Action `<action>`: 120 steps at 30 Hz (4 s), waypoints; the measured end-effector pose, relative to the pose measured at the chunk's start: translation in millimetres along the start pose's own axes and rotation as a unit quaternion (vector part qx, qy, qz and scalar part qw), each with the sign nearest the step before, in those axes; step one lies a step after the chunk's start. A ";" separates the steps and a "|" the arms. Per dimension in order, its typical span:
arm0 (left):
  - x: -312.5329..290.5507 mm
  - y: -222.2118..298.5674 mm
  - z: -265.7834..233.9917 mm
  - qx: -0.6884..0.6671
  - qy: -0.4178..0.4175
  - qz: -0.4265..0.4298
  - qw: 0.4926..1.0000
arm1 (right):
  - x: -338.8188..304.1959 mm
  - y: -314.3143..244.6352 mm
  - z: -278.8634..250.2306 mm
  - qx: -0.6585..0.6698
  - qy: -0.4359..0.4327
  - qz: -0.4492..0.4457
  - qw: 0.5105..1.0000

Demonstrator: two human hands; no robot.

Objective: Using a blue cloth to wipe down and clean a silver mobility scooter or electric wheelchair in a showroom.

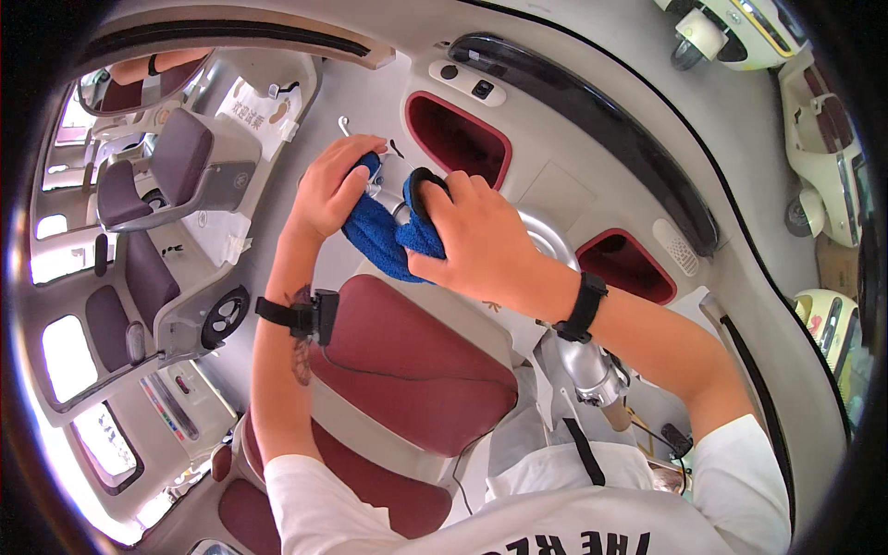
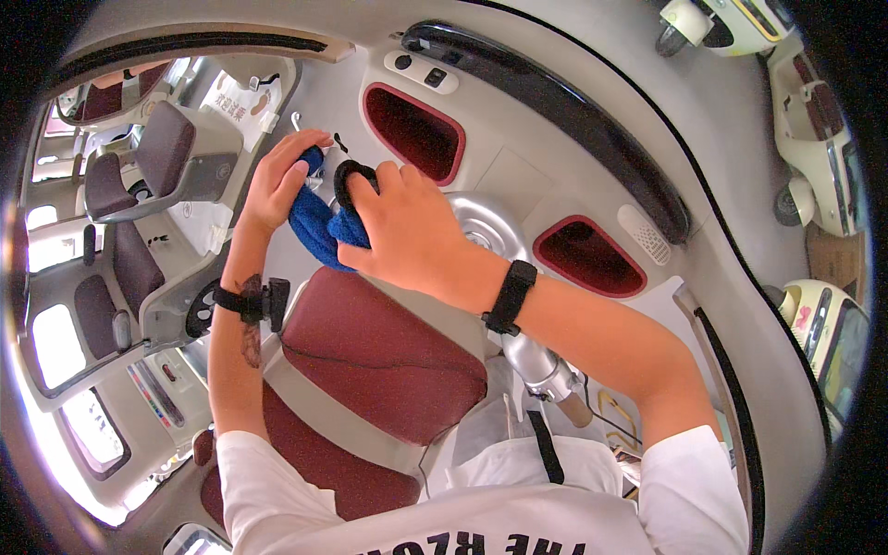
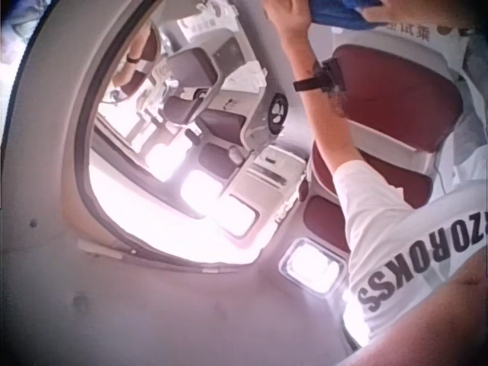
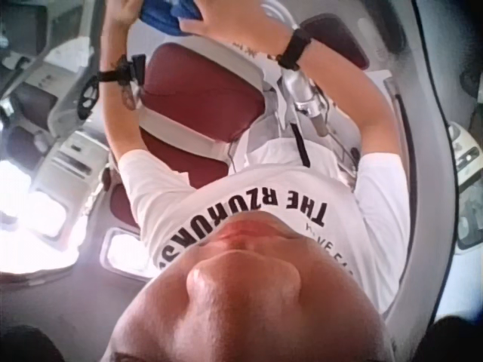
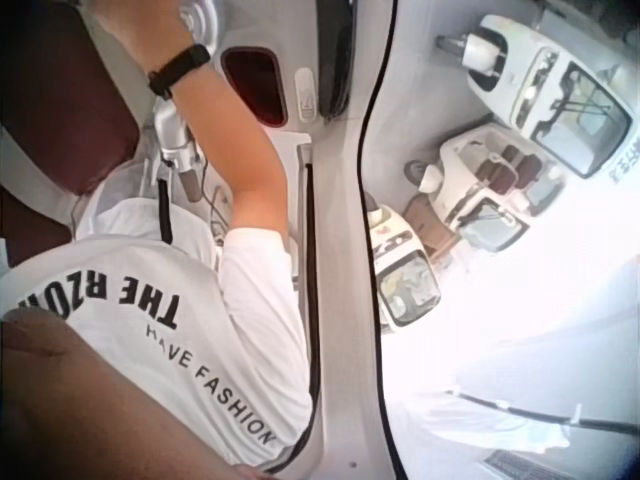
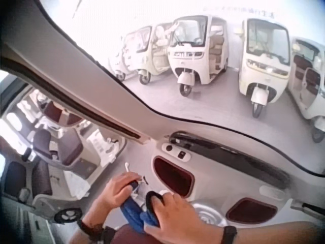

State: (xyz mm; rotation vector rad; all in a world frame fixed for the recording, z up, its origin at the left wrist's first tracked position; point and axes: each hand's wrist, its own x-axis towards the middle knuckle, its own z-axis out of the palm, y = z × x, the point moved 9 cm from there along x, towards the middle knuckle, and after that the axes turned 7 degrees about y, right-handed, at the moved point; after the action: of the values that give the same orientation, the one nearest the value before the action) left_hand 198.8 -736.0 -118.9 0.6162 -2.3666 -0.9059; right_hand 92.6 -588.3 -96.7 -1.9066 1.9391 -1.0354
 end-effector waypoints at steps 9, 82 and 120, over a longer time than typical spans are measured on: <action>-3.8 -1.5 -2.3 0.120 -0.026 0.069 0.990 | -0.3 -0.6 -1.2 0.014 0.003 0.014 1.000; -8.6 -29.5 -1.2 0.088 -0.001 -0.024 0.996 | 11.8 -28.7 17.0 0.006 0.188 -0.190 0.964; -8.1 -18.5 -2.7 0.077 0.048 0.021 0.996 | 12.6 -28.3 13.2 -0.002 0.185 -0.180 0.966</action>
State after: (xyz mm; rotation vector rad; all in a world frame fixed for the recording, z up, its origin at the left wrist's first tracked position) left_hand 210.7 -745.0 -132.8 0.6528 -2.3688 -0.6655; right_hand 121.2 -601.7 -84.9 -2.2551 1.7974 -1.5906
